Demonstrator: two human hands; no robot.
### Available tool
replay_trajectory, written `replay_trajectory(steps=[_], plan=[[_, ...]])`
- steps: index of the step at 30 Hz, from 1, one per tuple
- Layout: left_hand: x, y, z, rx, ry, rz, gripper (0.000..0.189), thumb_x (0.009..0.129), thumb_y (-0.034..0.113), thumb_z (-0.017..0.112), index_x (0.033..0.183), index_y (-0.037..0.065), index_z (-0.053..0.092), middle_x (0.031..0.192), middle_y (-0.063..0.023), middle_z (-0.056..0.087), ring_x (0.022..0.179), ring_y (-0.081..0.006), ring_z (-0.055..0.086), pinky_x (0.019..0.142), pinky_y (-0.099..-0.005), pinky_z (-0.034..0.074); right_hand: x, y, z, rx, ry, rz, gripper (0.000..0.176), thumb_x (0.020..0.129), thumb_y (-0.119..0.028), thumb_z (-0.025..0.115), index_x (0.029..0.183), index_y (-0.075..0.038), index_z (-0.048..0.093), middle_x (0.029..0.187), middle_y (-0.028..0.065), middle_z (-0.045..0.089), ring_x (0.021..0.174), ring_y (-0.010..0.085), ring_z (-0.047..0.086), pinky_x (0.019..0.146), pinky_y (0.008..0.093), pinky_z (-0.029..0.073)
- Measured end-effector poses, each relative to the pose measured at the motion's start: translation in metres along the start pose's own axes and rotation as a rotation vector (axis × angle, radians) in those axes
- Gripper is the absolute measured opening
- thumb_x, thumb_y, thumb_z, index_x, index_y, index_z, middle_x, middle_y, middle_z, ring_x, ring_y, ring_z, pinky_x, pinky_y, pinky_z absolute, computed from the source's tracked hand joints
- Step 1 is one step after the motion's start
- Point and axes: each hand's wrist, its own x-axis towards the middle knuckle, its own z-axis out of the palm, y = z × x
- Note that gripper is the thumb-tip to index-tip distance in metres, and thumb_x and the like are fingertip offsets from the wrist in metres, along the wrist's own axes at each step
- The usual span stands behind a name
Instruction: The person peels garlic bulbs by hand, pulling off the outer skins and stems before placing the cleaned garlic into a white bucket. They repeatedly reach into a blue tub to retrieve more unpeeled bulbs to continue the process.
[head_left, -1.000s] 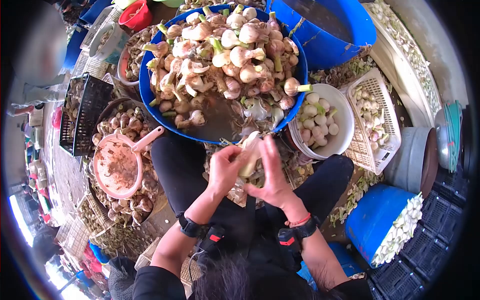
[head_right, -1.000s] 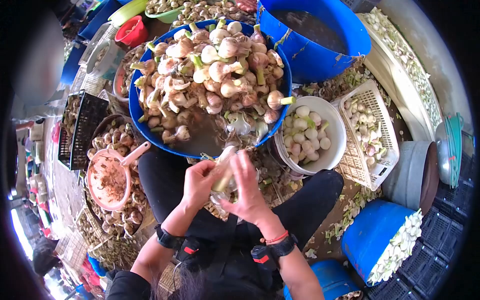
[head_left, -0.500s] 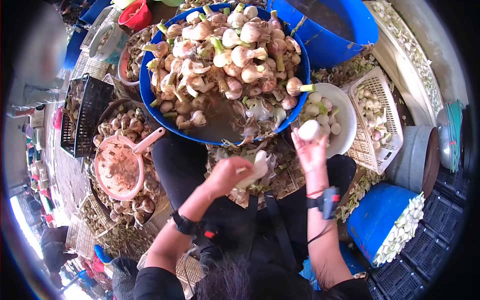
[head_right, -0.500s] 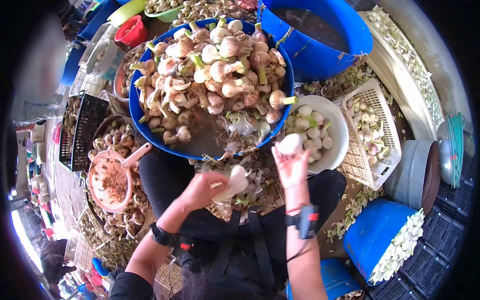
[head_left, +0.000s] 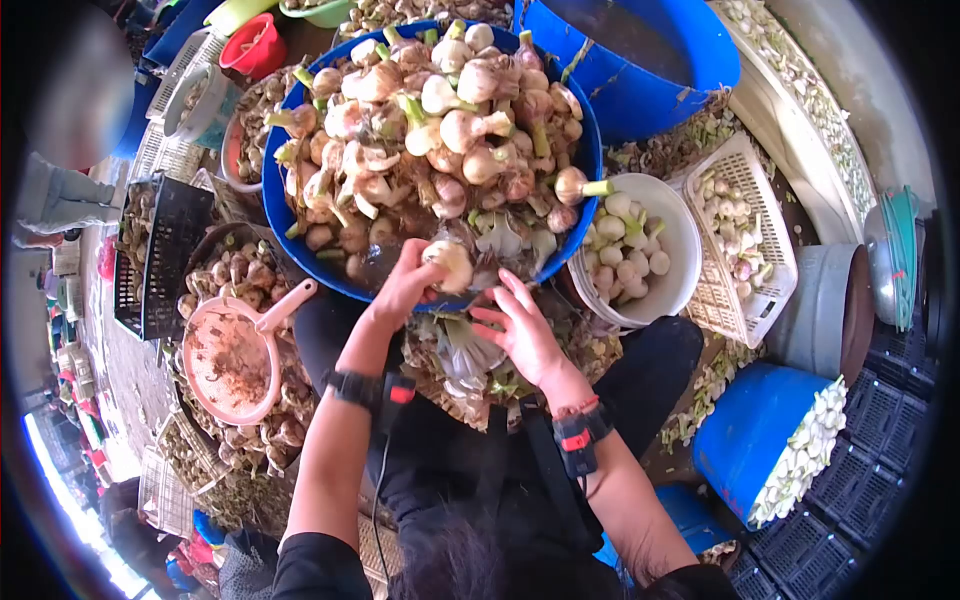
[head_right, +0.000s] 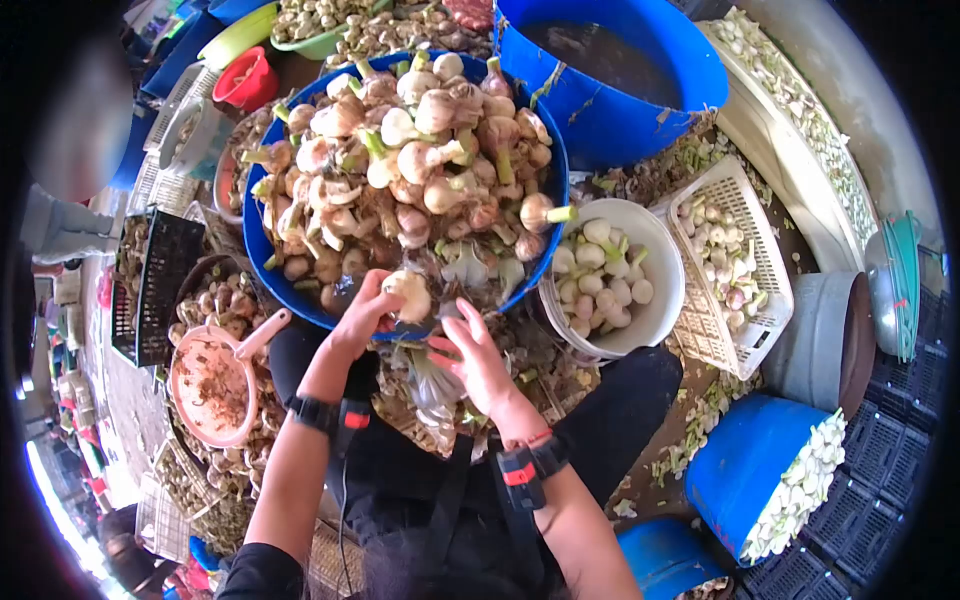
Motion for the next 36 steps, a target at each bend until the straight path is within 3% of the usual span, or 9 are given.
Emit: replay_trajectory(steps=[4, 6, 15, 19, 21, 25, 27, 29, 36], plan=[[-0.051, 0.001, 0.027, -0.282, -0.222, 0.111, 0.045, 0.082, 0.013, 0.056, 0.125, 0.006, 0.044, 0.099, -0.0018, 0.058, 0.079, -0.0075, 0.055, 0.063, -0.0190, 0.045, 0.000, -0.003, 0.015, -0.006, -0.163, -0.070, 0.062, 0.083, -0.021, 0.068, 0.134, -0.008, 0.035, 0.120, 0.0088, 0.046, 0.101, 0.0200, 0.053, 0.087, 0.0372, 0.048], [-0.064, -0.003, 0.035, -0.152, 0.039, 0.265, 0.050, 0.081, 0.009, 0.063, 0.128, 0.003, 0.045, 0.103, -0.0033, 0.059, 0.080, -0.0094, 0.056, 0.067, -0.0246, 0.049, -0.003, -0.001, 0.009, -0.168, -0.076, -0.254, 0.054, 0.081, -0.014, 0.070, 0.126, -0.005, 0.042, 0.114, 0.0076, 0.047, 0.101, 0.0195, 0.053, 0.087, 0.0342, 0.047], [-0.091, 0.014, 0.058, 0.411, 0.431, 0.311, 0.012, 0.075, 0.006, 0.067, 0.084, -0.001, 0.066, 0.069, -0.0111, 0.066, 0.061, -0.0121, 0.063, 0.059, -0.0264, 0.049, -0.018, 0.002, 0.001, -0.914, 0.041, -0.792, 0.052, 0.073, -0.004, 0.073, 0.118, -0.004, 0.048, 0.112, 0.0059, 0.044, 0.106, 0.0159, 0.049, 0.090, 0.0299, 0.043], [-0.072, 0.001, 0.042, 0.190, 0.300, 0.134, 0.009, 0.077, 0.002, 0.061, 0.084, -0.003, 0.065, 0.061, -0.0038, 0.062, 0.053, -0.0064, 0.056, 0.050, -0.0219, 0.045, -0.034, -0.008, -0.007, -0.484, -0.133, -0.526, 0.049, 0.075, 0.000, 0.067, 0.120, -0.005, 0.049, 0.115, 0.0064, 0.048, 0.105, 0.0170, 0.052, 0.090, 0.0288, 0.045], [-0.058, -0.010, 0.029, 0.383, 0.451, 0.192, 0.008, 0.077, 0.004, 0.060, 0.081, -0.001, 0.064, 0.060, -0.0058, 0.062, 0.051, -0.0094, 0.057, 0.048, -0.0244, 0.044, -0.051, -0.020, -0.001, -0.013, -0.286, -0.079, 0.050, 0.081, -0.008, 0.064, 0.127, -0.006, 0.043, 0.120, 0.0079, 0.049, 0.107, 0.0183, 0.054, 0.087, 0.0311, 0.050], [-0.042, -0.026, -0.009, 0.924, 0.582, 0.221, 0.010, 0.071, 0.009, 0.061, 0.080, 0.007, 0.065, 0.075, -0.0130, 0.062, 0.070, -0.0324, 0.061, 0.064, -0.0388, 0.049, -0.050, -0.016, -0.020, 0.177, -0.348, -0.011, 0.051, 0.091, -0.028, 0.052, 0.135, -0.011, 0.034, 0.121, 0.0122, 0.052, 0.091, 0.0226, 0.062, 0.074, 0.0329, 0.055], [-0.058, -0.018, 0.000, 0.973, 0.552, 0.520, 0.019, 0.074, 0.005, 0.061, 0.092, 0.006, 0.067, 0.086, -0.0128, 0.063, 0.076, -0.0306, 0.061, 0.068, -0.0363, 0.050, -0.045, -0.011, -0.026, 0.252, -0.360, 0.044, 0.047, 0.093, -0.034, 0.048, 0.133, -0.011, 0.038, 0.118, 0.0124, 0.055, 0.084, 0.0227, 0.063, 0.070, 0.0298, 0.055], [-0.085, 0.006, 0.032, 0.285, 0.200, 0.369, 0.023, 0.077, 0.006, 0.063, 0.099, 0.005, 0.067, 0.091, -0.0128, 0.065, 0.080, -0.0291, 0.063, 0.070, -0.0329, 0.051, -0.041, -0.010, -0.027, 0.237, -0.307, 0.136, 0.045, 0.093, -0.038, 0.048, 0.129, -0.011, 0.042, 0.113, 0.0111, 0.057, 0.083, 0.0213, 0.063, 0.067, 0.0286, 0.055], [-0.103, 0.014, 0.064, 0.593, 0.282, 0.640, 0.018, 0.079, 0.010, 0.065, 0.096, 0.004, 0.065, 0.085, -0.0136, 0.065, 0.074, -0.0301, 0.064, 0.064, -0.0338, 0.052, -0.044, -0.007, -0.011, 0.013, -0.181, 0.082, 0.052, 0.087, -0.044, 0.058, 0.125, -0.010, 0.046, 0.103, 0.0020, 0.057, 0.082, 0.0125, 0.060, 0.072, 0.0259, 0.051]])
